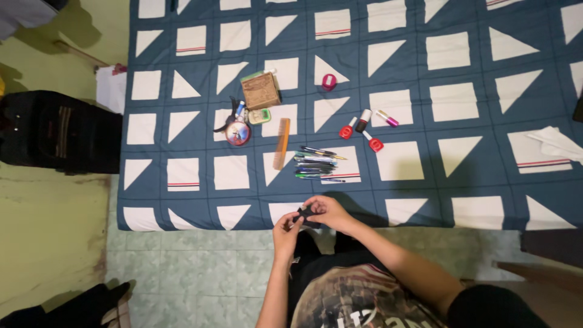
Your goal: The person wipes the exterior of several small pink cylindrical containers with a black cloth on a bed, then places them on a nearby shelf. The person also wipes a small wooden box with the same cloth. The task involves repeated pick-up, wipe, and place actions.
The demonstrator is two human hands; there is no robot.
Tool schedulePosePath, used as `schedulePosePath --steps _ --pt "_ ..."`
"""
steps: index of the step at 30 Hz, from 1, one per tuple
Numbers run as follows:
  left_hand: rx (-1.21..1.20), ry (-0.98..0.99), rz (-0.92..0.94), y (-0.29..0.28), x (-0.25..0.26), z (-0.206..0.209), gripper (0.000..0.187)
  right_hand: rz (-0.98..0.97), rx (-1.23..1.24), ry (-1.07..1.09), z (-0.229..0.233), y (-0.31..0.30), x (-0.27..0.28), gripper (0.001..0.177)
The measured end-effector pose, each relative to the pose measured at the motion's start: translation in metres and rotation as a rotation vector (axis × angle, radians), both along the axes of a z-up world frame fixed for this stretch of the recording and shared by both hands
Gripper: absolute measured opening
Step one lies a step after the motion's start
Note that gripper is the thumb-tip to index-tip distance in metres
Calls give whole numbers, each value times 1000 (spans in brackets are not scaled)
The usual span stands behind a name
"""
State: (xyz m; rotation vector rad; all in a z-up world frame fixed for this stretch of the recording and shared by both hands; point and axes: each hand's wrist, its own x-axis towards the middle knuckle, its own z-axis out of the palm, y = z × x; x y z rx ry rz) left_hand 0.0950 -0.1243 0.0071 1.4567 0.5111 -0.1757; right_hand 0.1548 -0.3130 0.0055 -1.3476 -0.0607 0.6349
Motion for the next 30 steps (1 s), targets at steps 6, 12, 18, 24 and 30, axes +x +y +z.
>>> schedulePosePath --steps 6,12,18,24,30 --pt "-15 -18 -45 24 28 8 24 51 -39 72 -15 17 18 19" --pt "-40 -15 -97 58 77 13 28 6 -186 -168 -15 37 50 23" --pt "-145 -109 -134 95 129 4 28 -98 -104 -218 3 70 100 28" --pt "-170 -113 -143 129 183 -10 30 -210 -90 92 3 99 152 20" --pt "-11 -130 -159 148 244 -26 30 -396 -278 153 -5 101 213 24"
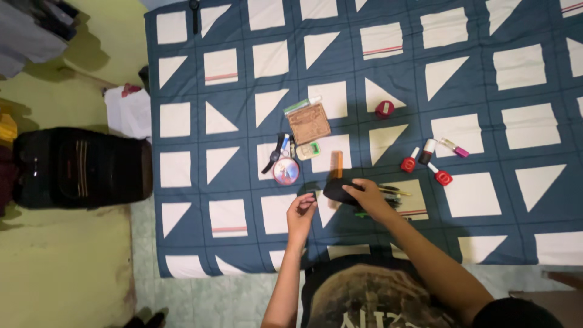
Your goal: The person wipes the exterior of several small pink cylindrical containers with a black cloth on a bed, then places them on a nearby shelf. The person also wipes a small wooden box with the same cloth. The task involves repeated pick-up, wipe, and place actions.
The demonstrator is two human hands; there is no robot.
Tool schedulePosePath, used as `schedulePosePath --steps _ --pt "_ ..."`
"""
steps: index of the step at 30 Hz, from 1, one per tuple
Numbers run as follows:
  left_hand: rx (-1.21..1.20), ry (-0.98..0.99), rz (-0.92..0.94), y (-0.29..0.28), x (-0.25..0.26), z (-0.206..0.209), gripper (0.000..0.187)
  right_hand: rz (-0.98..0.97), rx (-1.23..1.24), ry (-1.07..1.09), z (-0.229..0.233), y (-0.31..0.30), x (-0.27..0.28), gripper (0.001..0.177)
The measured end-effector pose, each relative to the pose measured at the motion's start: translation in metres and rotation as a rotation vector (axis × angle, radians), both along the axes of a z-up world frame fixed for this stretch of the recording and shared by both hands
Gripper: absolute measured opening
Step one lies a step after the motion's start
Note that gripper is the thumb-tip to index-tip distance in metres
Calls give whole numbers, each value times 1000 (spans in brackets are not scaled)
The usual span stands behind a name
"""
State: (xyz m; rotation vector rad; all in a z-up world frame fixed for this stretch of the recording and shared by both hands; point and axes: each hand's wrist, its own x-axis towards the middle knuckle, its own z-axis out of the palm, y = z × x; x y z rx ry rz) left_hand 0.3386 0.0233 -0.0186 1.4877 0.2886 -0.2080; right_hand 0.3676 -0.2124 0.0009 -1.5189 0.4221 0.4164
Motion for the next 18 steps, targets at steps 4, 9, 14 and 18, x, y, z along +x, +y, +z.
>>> schedulePosePath --steps 4,9,14,18 --pt "-5 24 1 0 49 -16 23 -36 -157 50 -13 -10 42 21" --pt "141 -167 -55 1 125 -27 23 -48 -269 -336 -53 -13 105 20" --pt "515 -262 -129 7 202 -14 38 12 -424 -343 -73 -2 179 30" --pt "606 -386 -173 6 251 -14 47 107 -632 -510 -68 12 225 41"
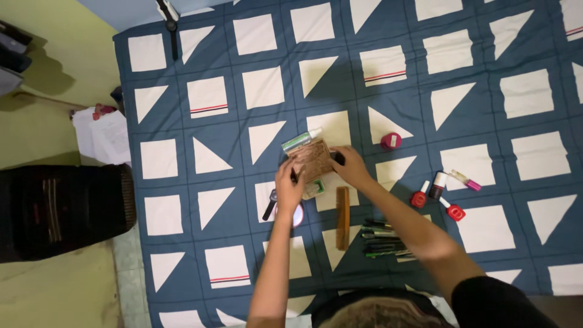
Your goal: The person wipes the exterior of several small pink cylindrical containers with a black cloth on a bed, then places them on a nearby shelf. The person also wipes a small wooden box with the same cloth. The task involves repeated pick-up, wipe, and place actions.
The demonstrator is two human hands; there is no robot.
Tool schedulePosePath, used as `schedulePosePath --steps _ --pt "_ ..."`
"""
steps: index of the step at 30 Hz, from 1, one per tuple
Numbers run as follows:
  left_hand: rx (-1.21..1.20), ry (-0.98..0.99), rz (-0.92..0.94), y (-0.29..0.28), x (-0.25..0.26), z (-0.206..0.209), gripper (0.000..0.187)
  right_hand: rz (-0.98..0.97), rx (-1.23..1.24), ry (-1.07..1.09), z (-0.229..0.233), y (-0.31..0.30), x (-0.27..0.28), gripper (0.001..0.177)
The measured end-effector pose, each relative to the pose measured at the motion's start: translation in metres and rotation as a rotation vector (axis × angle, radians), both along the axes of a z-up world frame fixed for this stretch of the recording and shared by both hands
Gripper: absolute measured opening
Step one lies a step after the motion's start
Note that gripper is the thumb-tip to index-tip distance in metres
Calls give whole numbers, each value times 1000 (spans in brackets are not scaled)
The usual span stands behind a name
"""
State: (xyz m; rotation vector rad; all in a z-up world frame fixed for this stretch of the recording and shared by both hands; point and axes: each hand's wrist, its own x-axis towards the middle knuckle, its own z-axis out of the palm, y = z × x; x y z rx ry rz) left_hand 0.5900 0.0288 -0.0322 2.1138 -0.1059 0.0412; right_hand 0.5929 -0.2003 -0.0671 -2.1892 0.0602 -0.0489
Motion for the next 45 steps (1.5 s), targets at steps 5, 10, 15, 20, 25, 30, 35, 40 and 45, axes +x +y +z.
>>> schedulePosePath --steps 5,10,15,20,25,30,35,40,45 --pt "112 -26 -35 -3 40 -25 49 121 -5 70 -6 13 53 47" --pt "160 -3 -69 -5 57 -48 34 236 -21 80 -19 13 76 30" --pt "171 -45 -72 -5 66 -56 22 176 16 118 -30 9 76 20" --pt "133 -64 -35 -10 64 -60 23 111 66 117 -47 6 74 21" --pt "141 -98 -16 -11 66 -69 27 6 135 143 -59 12 73 28" --pt "119 49 49 -14 64 -78 46 -135 240 361 -68 8 63 62" --pt "138 70 154 -36 59 -64 36 6 303 475 -82 3 49 62" --pt "60 -9 182 -49 43 -37 32 -117 574 488 -89 -2 30 59" --pt "31 140 216 -60 29 -19 31 -171 654 499 -67 -26 15 54"
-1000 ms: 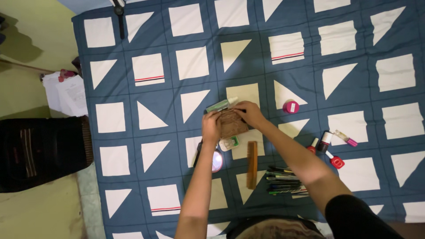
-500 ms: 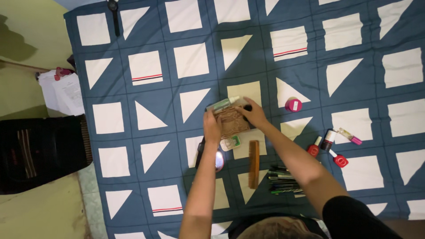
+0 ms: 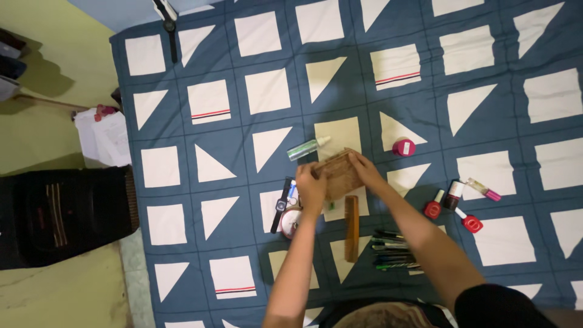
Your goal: The person wipes the exterior of several small pink cylindrical containers with a black cloth on a bed, then places them on a nearby shelf. The person also wipes a small wooden box with the same cloth. The task involves repeated pick-up, wipe, and place actions.
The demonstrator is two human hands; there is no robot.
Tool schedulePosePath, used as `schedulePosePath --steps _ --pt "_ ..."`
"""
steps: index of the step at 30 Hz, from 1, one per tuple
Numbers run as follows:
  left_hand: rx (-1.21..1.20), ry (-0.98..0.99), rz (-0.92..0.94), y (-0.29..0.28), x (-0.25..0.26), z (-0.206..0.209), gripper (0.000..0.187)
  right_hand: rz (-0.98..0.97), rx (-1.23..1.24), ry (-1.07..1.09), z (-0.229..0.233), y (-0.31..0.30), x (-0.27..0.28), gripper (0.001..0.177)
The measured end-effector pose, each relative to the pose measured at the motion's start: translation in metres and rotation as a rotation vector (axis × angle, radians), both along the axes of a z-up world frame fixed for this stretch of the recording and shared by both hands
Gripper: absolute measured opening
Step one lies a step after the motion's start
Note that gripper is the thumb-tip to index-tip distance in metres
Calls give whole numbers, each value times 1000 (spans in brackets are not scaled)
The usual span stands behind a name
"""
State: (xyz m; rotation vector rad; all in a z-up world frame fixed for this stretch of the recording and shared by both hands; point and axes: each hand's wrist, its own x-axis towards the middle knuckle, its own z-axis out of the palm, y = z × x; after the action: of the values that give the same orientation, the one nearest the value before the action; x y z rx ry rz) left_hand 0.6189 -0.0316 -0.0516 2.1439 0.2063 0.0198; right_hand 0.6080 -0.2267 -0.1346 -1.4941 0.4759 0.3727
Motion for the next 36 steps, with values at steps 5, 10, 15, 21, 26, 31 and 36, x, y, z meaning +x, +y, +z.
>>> schedulePosePath --steps 5,10,15,21,26,31,36 --pt "-23 371 -171 2 -23 12 49 248 -17 -57 50 -33 -10 51" --pt "-378 552 -411 6 -60 26 73 625 -146 -11 111 -42 -30 52" --pt "-1000 916 -264 5 -123 41 79 759 -227 -44 142 -38 -63 51" --pt "-1100 760 -157 -4 -204 46 71 510 -226 -131 143 -49 -124 54" --pt "-1251 635 -21 -10 -268 60 62 255 -166 -332 169 -90 -193 47" --pt "-1281 552 63 -29 -310 96 58 164 -261 -358 220 -98 -256 58" --pt "-1278 543 29 -50 -354 126 54 204 -538 -346 280 -73 -318 65"
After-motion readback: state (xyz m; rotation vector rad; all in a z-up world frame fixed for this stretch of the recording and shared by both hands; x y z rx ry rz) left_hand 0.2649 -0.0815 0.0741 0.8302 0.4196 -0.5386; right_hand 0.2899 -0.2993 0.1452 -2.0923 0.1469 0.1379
